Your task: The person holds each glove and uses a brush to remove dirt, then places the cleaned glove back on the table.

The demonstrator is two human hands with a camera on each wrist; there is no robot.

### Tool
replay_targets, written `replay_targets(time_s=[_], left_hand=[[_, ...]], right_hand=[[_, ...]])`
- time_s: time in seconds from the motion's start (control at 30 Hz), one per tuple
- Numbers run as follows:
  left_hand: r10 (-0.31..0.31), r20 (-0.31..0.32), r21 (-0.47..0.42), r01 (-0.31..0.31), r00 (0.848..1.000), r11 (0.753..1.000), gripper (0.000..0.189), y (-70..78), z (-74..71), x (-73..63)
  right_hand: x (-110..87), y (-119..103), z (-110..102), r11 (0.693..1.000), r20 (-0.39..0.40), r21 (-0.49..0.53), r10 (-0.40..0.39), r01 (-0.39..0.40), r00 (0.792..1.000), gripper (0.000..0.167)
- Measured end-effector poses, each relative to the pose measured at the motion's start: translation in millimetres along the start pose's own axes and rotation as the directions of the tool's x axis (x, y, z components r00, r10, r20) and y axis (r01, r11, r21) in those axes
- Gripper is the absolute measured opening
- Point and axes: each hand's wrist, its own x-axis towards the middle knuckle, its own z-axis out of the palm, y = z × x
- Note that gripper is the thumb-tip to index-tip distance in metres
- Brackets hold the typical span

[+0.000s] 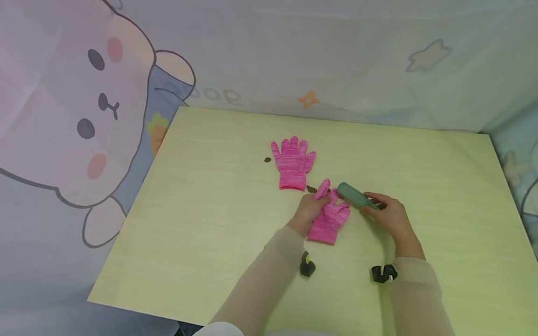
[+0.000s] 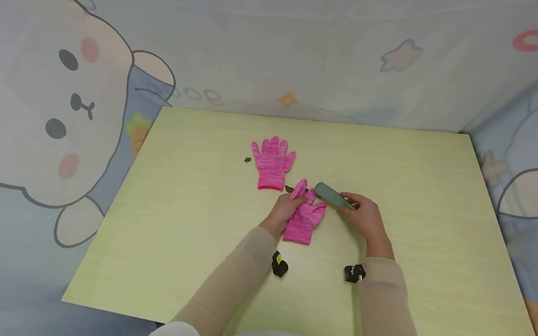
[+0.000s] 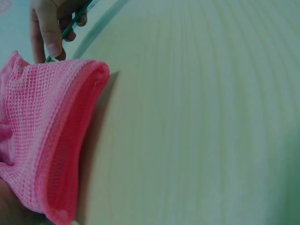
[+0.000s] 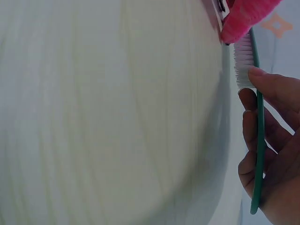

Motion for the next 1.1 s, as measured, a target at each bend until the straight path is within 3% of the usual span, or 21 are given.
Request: replay_targets(time_s=[0.6, 0.87, 0.93, 1.0, 1.1], left_hand=[[-0.004, 0.014, -0.035, 0.004, 1.000, 0.999, 0.025, -1.4, 0.1, 1.4], [-0.030, 0.039, -0.174, 0.037, 0.999, 0.984, 0.032, 1.2, -3.5, 1.8], [-0.029, 0.048, -0.237, 0.039, 0.998, 0.971, 0.033, 7.0, -3.3, 0.0], [-0.014, 0.063, -0.317, 0.033, 0.998, 0.948, 0.033, 15.5, -2.2, -1.5], [0.009, 0.081, -0.415, 0.026, 0.997, 0.909, 0.033, 31.2, -0.6, -3.4]], right_hand=[[-2.2, -4, -3, 1.000, -0.009, 0.000, 0.022, -0.022, 1.000, 0.047], [-4.6, -5, -8, 0.990, -0.072, 0.135, 0.058, -0.047, 0.996, 0.051], [-5.0, -9, -5, 0.968, -0.080, 0.237, 0.105, -0.083, 0.991, 0.048], [-5.9, -14, -2, 0.922, -0.055, 0.367, 0.151, -0.121, 0.987, 0.044], [-7.7, -23, 4, 0.806, 0.013, 0.576, 0.161, -0.139, 0.987, 0.034]])
